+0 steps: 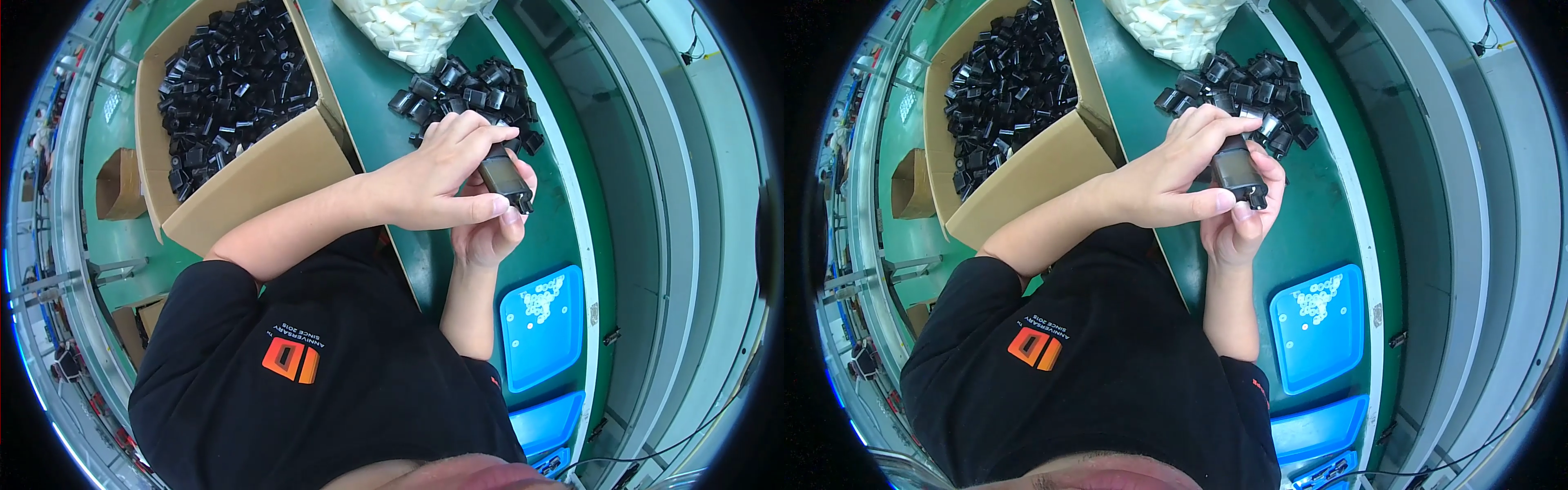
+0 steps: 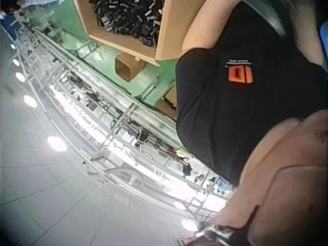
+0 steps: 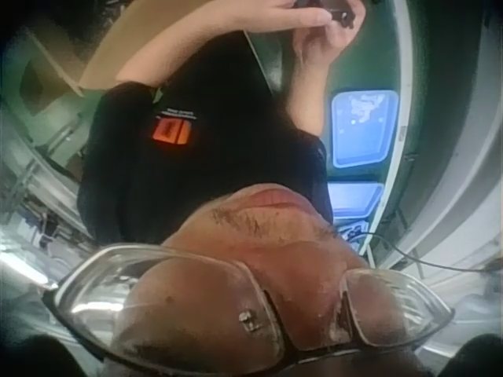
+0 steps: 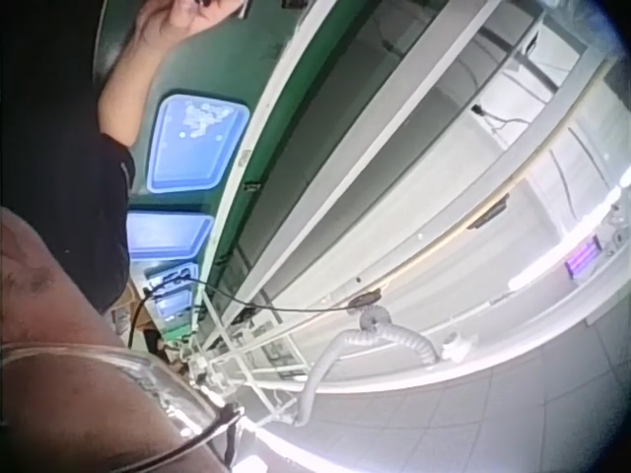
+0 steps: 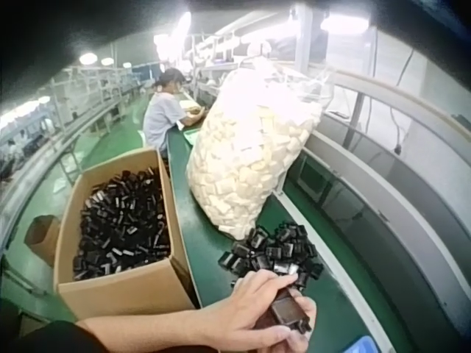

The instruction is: The person assembles an electronic device by hand, taking small plastic components and internal modules from a cardboard box and a blue tray and fitting them into a plastic casing.

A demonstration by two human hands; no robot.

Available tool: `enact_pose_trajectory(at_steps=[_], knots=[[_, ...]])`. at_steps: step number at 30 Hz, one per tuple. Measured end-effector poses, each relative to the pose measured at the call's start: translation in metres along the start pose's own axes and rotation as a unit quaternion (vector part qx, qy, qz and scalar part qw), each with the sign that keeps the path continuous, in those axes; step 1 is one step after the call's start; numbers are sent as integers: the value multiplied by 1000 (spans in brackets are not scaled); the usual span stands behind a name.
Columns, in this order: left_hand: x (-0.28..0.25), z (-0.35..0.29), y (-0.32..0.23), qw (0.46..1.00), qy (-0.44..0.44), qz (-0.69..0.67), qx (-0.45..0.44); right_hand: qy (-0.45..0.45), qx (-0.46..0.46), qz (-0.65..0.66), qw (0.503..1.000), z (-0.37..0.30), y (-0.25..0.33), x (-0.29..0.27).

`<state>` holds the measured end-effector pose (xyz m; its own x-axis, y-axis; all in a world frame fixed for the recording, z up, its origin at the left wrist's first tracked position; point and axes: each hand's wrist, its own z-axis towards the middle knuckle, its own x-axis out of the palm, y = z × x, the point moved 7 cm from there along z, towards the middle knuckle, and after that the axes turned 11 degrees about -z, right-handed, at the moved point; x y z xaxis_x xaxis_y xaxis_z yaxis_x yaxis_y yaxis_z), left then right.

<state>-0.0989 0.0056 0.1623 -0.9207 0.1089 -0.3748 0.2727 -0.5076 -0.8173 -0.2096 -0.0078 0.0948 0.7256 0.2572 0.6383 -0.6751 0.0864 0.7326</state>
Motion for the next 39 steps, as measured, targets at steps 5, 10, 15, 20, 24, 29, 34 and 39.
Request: enact_pose_trajectory(at_steps=[5,10,15,20,24,29,34,39], knots=[[-1,-2,0,1000,-10,18,2,7,4,5,1000,-1,-2,-4],[-3,0,-6,1000,-11,20,8,9,-21,-40,999,0,1,-2],[-4,1,-16,995,2,84,60,34,-47,-36,998,3,9,-2],[-2,2,-13,995,0,80,56,59,-46,-47,996,6,4,-10],[-5,1,-8,998,-5,62,25,78,-45,-37,995,7,7,-10],[-17,1,-19,995,-33,62,72,149,-13,30,988,6,13,4],[-18,7,-12,997,27,-61,39,129,-101,-75,984,4,39,7],[-19,5,-9,980,41,-194,9,103,-144,-256,950,-3,68,24]])
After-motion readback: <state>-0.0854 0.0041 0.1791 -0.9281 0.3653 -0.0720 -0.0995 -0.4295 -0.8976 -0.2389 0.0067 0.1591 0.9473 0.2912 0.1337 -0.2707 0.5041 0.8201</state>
